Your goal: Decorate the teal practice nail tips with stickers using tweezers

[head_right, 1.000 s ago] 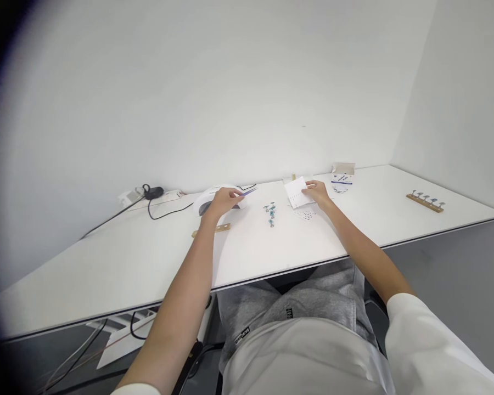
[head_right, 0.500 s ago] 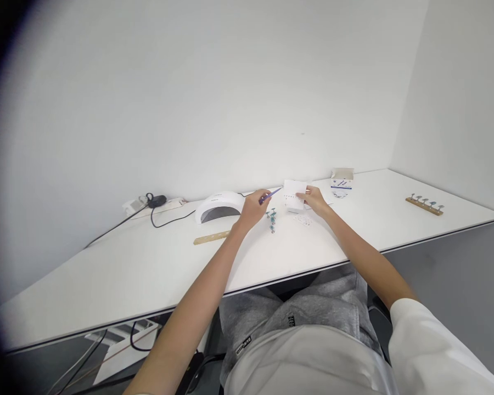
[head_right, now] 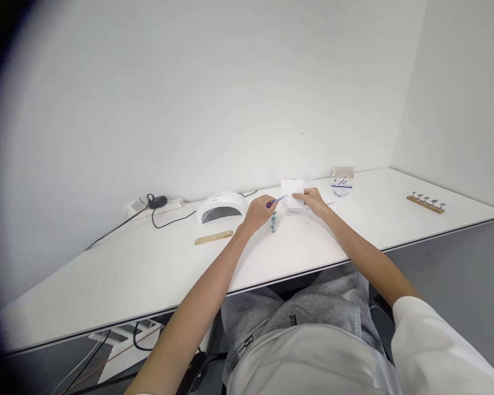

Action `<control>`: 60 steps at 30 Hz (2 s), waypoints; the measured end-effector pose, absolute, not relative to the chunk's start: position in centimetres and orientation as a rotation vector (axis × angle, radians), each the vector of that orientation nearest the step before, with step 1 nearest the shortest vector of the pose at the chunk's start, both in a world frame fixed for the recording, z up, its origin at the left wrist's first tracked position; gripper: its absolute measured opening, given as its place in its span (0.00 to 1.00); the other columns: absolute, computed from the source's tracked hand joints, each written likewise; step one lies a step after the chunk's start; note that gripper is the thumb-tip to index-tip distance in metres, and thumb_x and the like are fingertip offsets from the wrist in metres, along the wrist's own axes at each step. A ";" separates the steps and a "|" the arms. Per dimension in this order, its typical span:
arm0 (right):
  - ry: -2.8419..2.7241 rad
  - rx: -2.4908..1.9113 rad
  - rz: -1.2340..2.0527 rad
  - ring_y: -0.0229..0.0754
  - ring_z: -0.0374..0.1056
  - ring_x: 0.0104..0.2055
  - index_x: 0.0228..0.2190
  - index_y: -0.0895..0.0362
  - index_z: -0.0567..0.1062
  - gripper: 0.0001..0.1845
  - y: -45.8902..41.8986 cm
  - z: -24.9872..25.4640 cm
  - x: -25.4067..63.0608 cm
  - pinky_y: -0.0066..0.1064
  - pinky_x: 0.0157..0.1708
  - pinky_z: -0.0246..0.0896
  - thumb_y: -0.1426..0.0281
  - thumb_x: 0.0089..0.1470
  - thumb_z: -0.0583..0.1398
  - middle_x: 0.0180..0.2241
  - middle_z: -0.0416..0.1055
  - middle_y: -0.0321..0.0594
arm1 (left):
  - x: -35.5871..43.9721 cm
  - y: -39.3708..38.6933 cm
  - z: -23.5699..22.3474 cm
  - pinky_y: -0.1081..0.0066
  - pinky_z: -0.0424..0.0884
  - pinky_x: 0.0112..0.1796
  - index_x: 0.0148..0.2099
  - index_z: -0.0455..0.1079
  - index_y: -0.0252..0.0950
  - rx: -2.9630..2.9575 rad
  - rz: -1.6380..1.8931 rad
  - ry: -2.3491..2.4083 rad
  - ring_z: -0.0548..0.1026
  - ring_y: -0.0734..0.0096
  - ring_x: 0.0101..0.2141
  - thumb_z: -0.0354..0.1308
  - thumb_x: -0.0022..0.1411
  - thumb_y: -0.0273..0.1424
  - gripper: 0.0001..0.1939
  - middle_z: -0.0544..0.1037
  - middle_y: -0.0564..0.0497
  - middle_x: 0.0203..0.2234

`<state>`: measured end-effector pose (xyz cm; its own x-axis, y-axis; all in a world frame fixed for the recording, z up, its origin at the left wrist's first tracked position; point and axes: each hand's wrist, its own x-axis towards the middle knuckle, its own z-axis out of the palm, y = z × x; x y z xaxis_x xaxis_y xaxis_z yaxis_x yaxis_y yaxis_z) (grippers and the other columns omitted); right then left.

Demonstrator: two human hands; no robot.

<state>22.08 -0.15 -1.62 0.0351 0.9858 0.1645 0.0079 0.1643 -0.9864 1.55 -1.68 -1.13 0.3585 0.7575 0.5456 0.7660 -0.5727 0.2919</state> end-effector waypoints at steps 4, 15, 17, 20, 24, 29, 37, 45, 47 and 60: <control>-1.272 -1.083 1.068 0.42 0.73 0.32 0.24 0.62 0.77 0.14 -0.1 -1.7 22.0 0.31 0.33 0.69 0.66 0.36 0.72 0.25 0.77 0.43 | 1.5 -1.6 -1.2 0.70 0.63 0.35 0.36 0.73 0.33 -2.572 -0.993 -1.461 0.70 0.68 0.32 0.49 0.65 0.30 0.12 0.76 0.46 0.33; -1.255 -1.008 1.206 0.43 0.74 0.34 0.25 0.61 0.78 0.12 -0.6 -1.6 21.6 0.31 0.35 0.70 0.69 0.37 0.72 0.29 0.78 0.45 | 1.4 -1.3 -1.5 0.69 0.63 0.34 0.36 0.73 0.34 -2.581 -0.936 -1.475 0.70 0.67 0.32 0.48 0.66 0.31 0.13 0.76 0.46 0.33; -1.255 -1.008 1.206 0.43 0.74 0.34 0.25 0.61 0.78 0.12 -0.5 -1.7 21.6 0.30 0.34 0.70 0.69 0.37 0.72 0.29 0.78 0.45 | 1.4 -1.3 -1.5 0.69 0.63 0.34 0.36 0.73 0.34 -2.584 -0.939 -1.476 0.70 0.67 0.32 0.48 0.66 0.31 0.13 0.76 0.46 0.33; -1.261 -1.005 1.208 0.43 0.74 0.34 0.25 0.62 0.78 0.11 -0.5 -1.8 21.5 0.29 0.34 0.69 0.69 0.38 0.72 0.29 0.78 0.45 | 1.5 -1.2 -1.5 0.70 0.62 0.34 0.36 0.73 0.34 -2.586 -0.932 -1.478 0.70 0.67 0.32 0.48 0.66 0.32 0.13 0.76 0.46 0.34; -1.252 -1.000 1.216 0.43 0.74 0.34 0.25 0.61 0.78 0.12 -0.6 -1.7 21.6 0.29 0.34 0.70 0.69 0.37 0.72 0.30 0.78 0.45 | 1.5 -1.3 -1.4 0.69 0.62 0.34 0.36 0.73 0.34 -2.584 -0.944 -1.490 0.71 0.66 0.32 0.48 0.66 0.32 0.13 0.76 0.45 0.34; -1.255 -0.996 1.210 0.43 0.74 0.34 0.24 0.61 0.78 0.12 -0.6 -1.7 21.6 0.30 0.35 0.70 0.69 0.37 0.72 0.29 0.78 0.45 | 1.4 -1.2 -1.6 0.69 0.63 0.34 0.37 0.73 0.34 -2.585 -0.948 -1.489 0.71 0.66 0.32 0.47 0.66 0.33 0.14 0.77 0.44 0.34; -1.237 -1.010 1.238 0.43 0.75 0.35 0.24 0.61 0.78 0.11 -0.1 -2.2 21.7 0.30 0.37 0.70 0.69 0.39 0.72 0.30 0.78 0.45 | 1.4 -1.0 -1.6 0.68 0.62 0.34 0.35 0.74 0.34 -2.594 -0.925 -1.480 0.71 0.65 0.32 0.48 0.66 0.33 0.15 0.77 0.45 0.33; -1.167 -1.012 1.308 0.40 0.73 0.32 0.22 0.62 0.75 0.09 -0.9 -1.7 21.2 0.28 0.37 0.69 0.72 0.42 0.70 0.27 0.77 0.45 | 1.3 -1.2 -1.4 0.69 0.63 0.34 0.35 0.75 0.34 -2.605 -0.926 -1.476 0.70 0.66 0.32 0.50 0.65 0.32 0.13 0.77 0.46 0.32; -1.143 -1.007 1.327 0.40 0.73 0.31 0.22 0.62 0.75 0.09 -1.1 -1.6 21.1 0.28 0.36 0.69 0.72 0.42 0.71 0.26 0.76 0.44 | 1.2 -1.1 -1.5 0.69 0.63 0.35 0.35 0.75 0.34 -2.608 -0.943 -1.464 0.71 0.66 0.33 0.50 0.64 0.32 0.13 0.77 0.46 0.32; -1.060 -0.932 1.417 0.37 0.71 0.29 0.21 0.62 0.75 0.08 -1.0 -1.7 21.0 0.27 0.34 0.68 0.77 0.42 0.70 0.25 0.76 0.42 | 1.1 -0.5 -2.1 0.70 0.62 0.31 0.31 0.75 0.35 -2.585 -1.062 -1.370 0.69 0.69 0.29 0.51 0.64 0.33 0.14 0.77 0.48 0.27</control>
<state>21.03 -0.96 -1.72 -0.1081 0.9940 0.0143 -0.2945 -0.0183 -0.9555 1.10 -0.47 -2.08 0.3799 0.7209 0.5796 0.7408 -0.6123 0.2760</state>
